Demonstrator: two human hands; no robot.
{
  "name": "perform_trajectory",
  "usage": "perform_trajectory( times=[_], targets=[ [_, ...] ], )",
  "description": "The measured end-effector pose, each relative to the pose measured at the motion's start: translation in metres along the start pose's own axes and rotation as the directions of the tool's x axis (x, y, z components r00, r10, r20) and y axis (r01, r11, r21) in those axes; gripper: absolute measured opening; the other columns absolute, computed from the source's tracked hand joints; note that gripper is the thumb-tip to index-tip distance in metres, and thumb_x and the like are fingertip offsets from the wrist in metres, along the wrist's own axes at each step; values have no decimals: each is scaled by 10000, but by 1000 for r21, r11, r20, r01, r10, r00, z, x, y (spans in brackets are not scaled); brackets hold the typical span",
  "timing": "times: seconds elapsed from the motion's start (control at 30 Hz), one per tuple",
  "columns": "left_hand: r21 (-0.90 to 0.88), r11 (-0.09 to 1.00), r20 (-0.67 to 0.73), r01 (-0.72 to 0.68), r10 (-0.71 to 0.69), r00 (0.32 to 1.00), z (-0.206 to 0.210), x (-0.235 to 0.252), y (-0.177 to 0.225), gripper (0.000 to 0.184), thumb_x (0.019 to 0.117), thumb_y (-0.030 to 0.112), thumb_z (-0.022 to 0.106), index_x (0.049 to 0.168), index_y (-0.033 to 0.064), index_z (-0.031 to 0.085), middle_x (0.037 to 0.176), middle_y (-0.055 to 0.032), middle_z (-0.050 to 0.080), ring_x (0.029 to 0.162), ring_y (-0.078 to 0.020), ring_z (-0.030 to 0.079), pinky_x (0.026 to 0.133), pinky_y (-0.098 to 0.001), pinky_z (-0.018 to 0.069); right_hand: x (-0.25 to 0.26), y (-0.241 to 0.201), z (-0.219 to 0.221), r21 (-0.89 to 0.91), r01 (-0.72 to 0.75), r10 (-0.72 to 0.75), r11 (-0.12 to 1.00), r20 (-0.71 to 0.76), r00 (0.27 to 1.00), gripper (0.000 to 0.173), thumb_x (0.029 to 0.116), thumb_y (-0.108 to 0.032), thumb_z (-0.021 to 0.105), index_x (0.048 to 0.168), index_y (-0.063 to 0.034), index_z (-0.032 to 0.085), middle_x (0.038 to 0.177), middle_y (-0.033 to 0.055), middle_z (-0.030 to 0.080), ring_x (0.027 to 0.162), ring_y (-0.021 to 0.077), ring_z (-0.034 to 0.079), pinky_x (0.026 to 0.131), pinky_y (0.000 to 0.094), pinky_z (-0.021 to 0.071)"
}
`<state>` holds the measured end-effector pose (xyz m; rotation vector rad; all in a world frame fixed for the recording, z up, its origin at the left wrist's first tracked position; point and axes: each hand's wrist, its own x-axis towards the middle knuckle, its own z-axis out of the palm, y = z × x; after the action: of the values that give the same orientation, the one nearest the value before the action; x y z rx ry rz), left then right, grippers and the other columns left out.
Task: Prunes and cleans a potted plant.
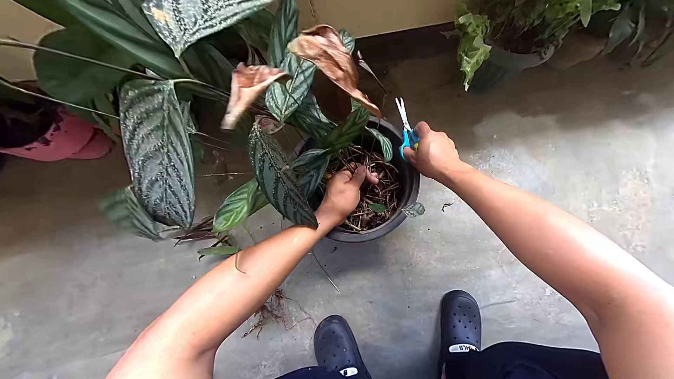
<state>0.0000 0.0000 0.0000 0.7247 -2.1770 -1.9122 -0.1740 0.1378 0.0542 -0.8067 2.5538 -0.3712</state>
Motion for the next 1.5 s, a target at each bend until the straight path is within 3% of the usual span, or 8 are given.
perform_trajectory(
  times=[0.13,0.23,0.3,0.47,0.53,0.63,0.9,1.5],
  targets=[
    [-146,988,-101,50,-65,993,14,-2,1,398,1137,217,335,960,20,633,948,-65,714,989,-149,686,978,-367,533,-2,-17,3,-165,154,-165,974,-58,985,449,1024,-255,579,1436,-96,501,1249,221,662,1126,450,657,871,649,512],
    [-146,988,-172,54,-79,982,32,1,8,383,1137,253,343,951,35,596,851,-31,602,812,-109,586,816,-313,502,10,-18,14,-323,334,-410,886,-205,889,373,1028,-178,528,1386,-78,561,1217,213,676,1193,461,593,902,614,456],
    [-110,993,-210,45,-67,975,37,1,7,386,1134,257,346,967,22,603,849,-49,598,828,-137,593,836,-353,503,11,-27,16,-282,411,-479,867,-247,842,435,1002,-184,561,1421,-68,572,1221,206,678,1195,451,591,922,571,476],
    [-110,992,-244,57,-82,966,36,-7,-1,384,1133,250,342,976,19,605,848,-43,599,841,-130,608,862,-350,516,7,-54,16,57,268,-272,962,99,957,422,979,-196,609,1352,-33,496,1094,231,682,1069,421,676,882,607,527],
    [-131,990,-245,58,-89,965,38,-9,2,403,1135,268,345,941,31,606,825,-30,581,805,-125,594,836,-342,517,14,-55,25,33,211,-212,977,272,939,449,1019,-216,592,1400,-6,482,1175,267,656,1150,434,638,951,611,490],
    [-104,988,-200,111,-130,971,41,-22,9,419,1139,329,313,936,74,577,790,-7,543,735,-109,537,728,-314,470,19,-52,47,-60,208,-172,976,369,913,562,942,-134,681,1426,12,434,1213,288,633,1170,454,630,942,624,509],
    [-243,951,-104,191,-222,969,37,-33,12,353,1141,310,315,902,135,507,734,34,474,649,-68,479,653,-237,432,21,-42,67,-102,241,-187,965,375,908,557,933,-82,685,1433,11,458,1218,301,637,1183,476,622,961,626,505],
    [-364,899,-91,244,-296,951,27,-66,16,268,1136,254,339,930,156,480,782,41,472,700,-62,487,705,-217,447,17,-49,79,-114,272,-213,956,371,904,562,922,-44,663,1438,20,453,1219,288,650,1171,457,641,963,610,518]
  ],
)
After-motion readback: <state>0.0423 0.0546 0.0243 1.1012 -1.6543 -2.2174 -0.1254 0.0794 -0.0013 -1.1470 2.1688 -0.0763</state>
